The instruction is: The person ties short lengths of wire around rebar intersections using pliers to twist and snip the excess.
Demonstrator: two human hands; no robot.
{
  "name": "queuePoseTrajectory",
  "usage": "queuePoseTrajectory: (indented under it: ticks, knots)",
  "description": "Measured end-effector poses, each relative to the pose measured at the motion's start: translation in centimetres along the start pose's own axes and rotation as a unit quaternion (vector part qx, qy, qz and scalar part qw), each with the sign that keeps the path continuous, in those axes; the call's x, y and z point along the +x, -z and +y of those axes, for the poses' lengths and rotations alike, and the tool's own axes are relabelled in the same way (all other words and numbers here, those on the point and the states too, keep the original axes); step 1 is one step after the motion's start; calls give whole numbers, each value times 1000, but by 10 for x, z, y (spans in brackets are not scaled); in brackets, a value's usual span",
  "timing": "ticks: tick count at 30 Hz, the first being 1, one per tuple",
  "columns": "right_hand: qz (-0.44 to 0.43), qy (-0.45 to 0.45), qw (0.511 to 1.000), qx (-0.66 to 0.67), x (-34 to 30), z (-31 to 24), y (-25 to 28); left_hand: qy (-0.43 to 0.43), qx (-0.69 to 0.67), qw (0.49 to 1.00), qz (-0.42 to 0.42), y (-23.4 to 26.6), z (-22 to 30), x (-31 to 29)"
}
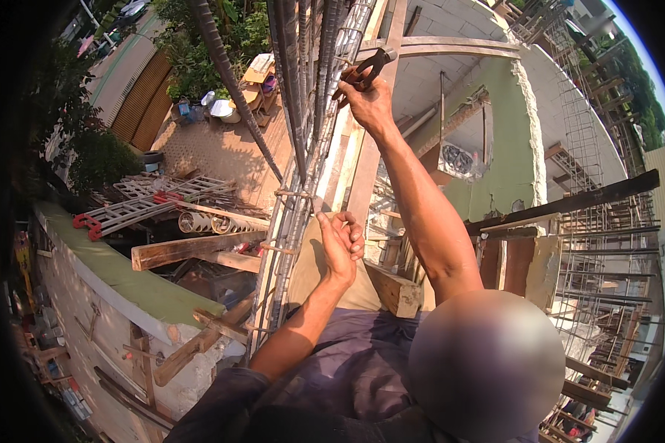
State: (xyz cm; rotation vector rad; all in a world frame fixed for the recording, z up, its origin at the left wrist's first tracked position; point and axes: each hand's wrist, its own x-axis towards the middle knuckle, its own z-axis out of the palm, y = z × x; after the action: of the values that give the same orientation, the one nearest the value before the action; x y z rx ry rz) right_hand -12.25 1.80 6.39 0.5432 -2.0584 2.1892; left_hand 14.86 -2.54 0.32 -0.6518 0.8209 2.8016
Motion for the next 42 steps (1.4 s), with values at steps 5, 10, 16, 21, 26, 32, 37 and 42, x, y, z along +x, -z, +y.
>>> queuePoseTrajectory:
  ticks: [5, 10, 16, 21, 26, 32, 37, 42]
  knots:
    - [-31, -38, 986, -160, 6, 2, -8, 6, 8, 1000, -6, 2, 1, 0]
    - [-84, -97, 970, -209, 7, -10, -8, 18, 10, 1000, -5, 4, 1, 2]
    - [-114, -61, 924, -360, 10, 2, -12, 12, 17, 1000, -11, -3, 6, 6]
    - [-77, -81, 907, -405, 0, 39, -13, 13, 13, 1000, -14, -8, 9, 5]
    - [-62, -82, 893, -439, -19, 43, 20, 6, 15, 1000, -24, -19, 7, 6]
    - [-187, -283, 908, -246, -126, -82, 8, -31, 9, 999, 17, -24, 21, 10]
    - [-171, -274, 912, -254, -210, -123, 26, 13, 75, 997, -13, -33, 12, 19]
    - [-121, -224, 924, -286, -218, -110, 25, -10, 103, 993, -63, -40, 3, 28]
